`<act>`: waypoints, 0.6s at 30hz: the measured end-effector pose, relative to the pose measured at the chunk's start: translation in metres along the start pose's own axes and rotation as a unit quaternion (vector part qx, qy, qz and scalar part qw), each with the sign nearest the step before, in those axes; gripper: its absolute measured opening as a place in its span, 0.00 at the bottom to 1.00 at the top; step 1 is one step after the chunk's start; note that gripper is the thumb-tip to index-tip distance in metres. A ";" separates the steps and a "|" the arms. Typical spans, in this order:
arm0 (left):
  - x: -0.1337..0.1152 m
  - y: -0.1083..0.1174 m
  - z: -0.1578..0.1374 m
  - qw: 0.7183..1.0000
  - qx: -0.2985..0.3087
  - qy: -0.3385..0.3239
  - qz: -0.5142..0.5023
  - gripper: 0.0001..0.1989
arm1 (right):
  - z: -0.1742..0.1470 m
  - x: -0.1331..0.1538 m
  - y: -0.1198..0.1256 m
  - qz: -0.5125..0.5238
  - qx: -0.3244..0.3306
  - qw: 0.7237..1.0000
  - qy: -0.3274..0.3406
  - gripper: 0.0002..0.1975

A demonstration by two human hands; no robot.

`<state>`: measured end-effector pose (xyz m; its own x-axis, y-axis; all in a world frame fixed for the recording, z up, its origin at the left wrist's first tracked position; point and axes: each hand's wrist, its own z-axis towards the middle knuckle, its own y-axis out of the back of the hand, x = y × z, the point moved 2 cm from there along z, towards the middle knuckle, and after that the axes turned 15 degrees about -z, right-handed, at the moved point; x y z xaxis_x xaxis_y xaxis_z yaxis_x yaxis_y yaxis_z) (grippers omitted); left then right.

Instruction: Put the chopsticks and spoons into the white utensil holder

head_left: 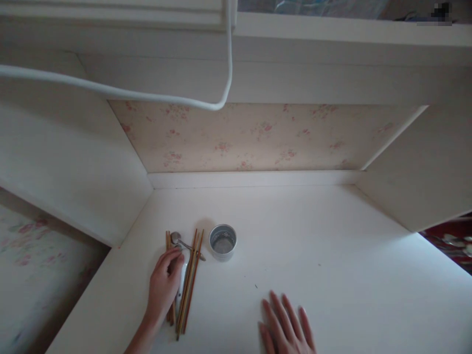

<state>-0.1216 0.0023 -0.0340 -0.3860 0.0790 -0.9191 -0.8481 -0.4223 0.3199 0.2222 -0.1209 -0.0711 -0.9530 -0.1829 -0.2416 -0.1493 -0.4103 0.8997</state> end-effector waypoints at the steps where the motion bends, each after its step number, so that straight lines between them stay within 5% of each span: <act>1: 0.000 0.000 0.001 1.000 -0.005 0.003 0.000 0.17 | 0.004 -0.001 0.002 -0.009 0.001 1.000 0.006 0.32; 9: 0.000 0.001 0.003 1.000 0.001 0.011 0.014 0.18 | 0.016 -0.004 0.016 0.024 0.060 0.998 -0.011 0.34; 18: 0.006 0.002 0.004 0.999 0.012 0.025 0.016 0.19 | 0.009 -0.005 0.000 0.044 0.067 0.996 -0.034 0.34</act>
<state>-0.1269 0.0053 -0.0377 -0.3944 0.0196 -0.9187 -0.8445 -0.4020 0.3539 0.2248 -0.1115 -0.0664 -0.9789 -0.1500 -0.1385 -0.0938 -0.2723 0.9576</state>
